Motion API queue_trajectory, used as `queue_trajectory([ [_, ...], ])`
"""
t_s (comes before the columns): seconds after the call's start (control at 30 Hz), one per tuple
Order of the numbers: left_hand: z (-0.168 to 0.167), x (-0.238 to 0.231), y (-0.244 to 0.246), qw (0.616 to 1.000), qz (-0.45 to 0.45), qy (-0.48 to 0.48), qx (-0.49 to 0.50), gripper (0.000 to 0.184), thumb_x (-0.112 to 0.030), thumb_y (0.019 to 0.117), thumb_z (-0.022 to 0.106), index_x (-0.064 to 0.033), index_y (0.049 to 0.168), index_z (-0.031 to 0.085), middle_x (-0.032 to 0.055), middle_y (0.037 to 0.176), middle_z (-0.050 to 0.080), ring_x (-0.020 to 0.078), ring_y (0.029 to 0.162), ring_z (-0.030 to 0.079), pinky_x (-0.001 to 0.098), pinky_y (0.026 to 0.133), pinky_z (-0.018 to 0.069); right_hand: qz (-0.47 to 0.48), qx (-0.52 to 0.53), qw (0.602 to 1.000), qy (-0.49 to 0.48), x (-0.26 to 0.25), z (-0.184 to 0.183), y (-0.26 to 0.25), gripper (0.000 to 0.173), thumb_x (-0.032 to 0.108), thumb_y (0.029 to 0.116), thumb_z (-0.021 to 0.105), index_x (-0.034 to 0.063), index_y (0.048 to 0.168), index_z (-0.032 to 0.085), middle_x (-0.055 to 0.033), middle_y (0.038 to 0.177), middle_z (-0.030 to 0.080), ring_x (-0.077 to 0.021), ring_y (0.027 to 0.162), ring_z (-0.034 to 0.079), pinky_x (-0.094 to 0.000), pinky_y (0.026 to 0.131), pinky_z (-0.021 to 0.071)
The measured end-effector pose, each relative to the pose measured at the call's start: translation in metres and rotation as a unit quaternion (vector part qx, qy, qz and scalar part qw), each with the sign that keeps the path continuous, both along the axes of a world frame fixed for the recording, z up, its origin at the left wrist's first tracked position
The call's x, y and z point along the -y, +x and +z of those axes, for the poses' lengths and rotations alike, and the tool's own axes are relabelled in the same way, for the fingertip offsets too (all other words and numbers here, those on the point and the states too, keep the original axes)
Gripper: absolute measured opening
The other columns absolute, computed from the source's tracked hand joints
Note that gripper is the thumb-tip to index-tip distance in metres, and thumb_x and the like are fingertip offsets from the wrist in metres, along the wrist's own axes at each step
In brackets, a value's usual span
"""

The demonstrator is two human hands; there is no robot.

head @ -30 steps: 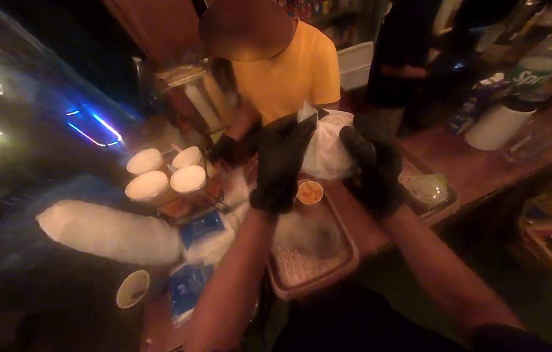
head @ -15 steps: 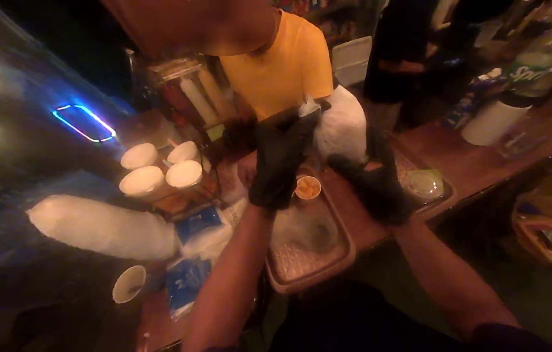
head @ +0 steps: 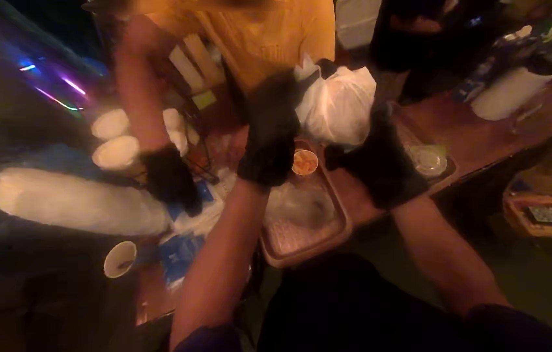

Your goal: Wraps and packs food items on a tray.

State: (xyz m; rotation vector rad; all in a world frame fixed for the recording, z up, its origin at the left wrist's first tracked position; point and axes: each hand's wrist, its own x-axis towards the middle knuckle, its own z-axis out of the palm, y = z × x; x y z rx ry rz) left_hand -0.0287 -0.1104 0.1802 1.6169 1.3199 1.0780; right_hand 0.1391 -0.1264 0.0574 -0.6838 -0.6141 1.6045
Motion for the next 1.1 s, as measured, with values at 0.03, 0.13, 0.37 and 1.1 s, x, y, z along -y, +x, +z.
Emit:
queue_trajectory([
  [0.03, -0.045, -0.032, 0.002, 0.996, -0.008, 0.049, 0.079, 0.007, -0.003, 0.0981, 0.062, 0.0004, 0.103, 0.066, -0.0002, 0.087, 0.069, -0.0017, 0.079, 0.064, 0.0144, 0.074, 0.0547, -0.022, 0.042, 0.999, -0.015, 0.001, 0.004, -0.001, 0.041, 0.045, 0.1084, 0.043, 0.0140, 0.134, 0.051, -0.0134, 0.102, 0.071, -0.0261, 0.082, 0.074, -0.0427, 0.071, 0.0649],
  [0.13, -0.085, -0.066, 0.003, 0.993, -0.057, 0.026, 0.101, 0.010, -0.013, 0.0916, 0.075, -0.0077, 0.100, 0.073, -0.0054, 0.082, 0.071, 0.0019, 0.073, 0.067, 0.0219, 0.067, 0.0582, -0.115, 0.164, 0.978, 0.051, -0.004, -0.009, -0.002, 0.041, 0.014, 0.0976, 0.066, 0.0041, 0.134, 0.052, -0.0132, 0.105, 0.071, -0.0221, 0.084, 0.074, -0.0392, 0.075, 0.0654],
  [0.37, -0.131, -0.085, 0.000, 0.993, -0.083, 0.035, -0.077, 0.016, -0.017, 0.0902, 0.074, -0.0085, 0.104, 0.076, 0.0020, 0.088, 0.073, 0.0085, 0.075, 0.068, 0.0315, 0.072, 0.0593, -0.294, 0.559, 0.721, 0.284, -0.031, -0.093, 0.011, 0.071, 0.024, 0.0861, 0.081, -0.0001, 0.146, 0.051, -0.0195, 0.140, 0.057, -0.0227, 0.126, 0.060, -0.0376, 0.105, 0.0532],
  [1.1, -0.226, -0.168, 0.013, 0.836, -0.187, -0.074, -0.510, 0.042, -0.030, 0.1013, 0.057, 0.0023, 0.127, 0.064, 0.0275, 0.120, 0.066, 0.0453, 0.115, 0.063, 0.0649, 0.096, 0.0480, -0.127, 0.769, 0.595, 0.197, -0.085, -0.203, -0.018, 0.088, 0.004, 0.0722, 0.081, 0.0245, 0.151, 0.050, -0.0180, 0.154, 0.046, -0.0460, 0.127, 0.053, -0.0608, 0.097, 0.0498],
])
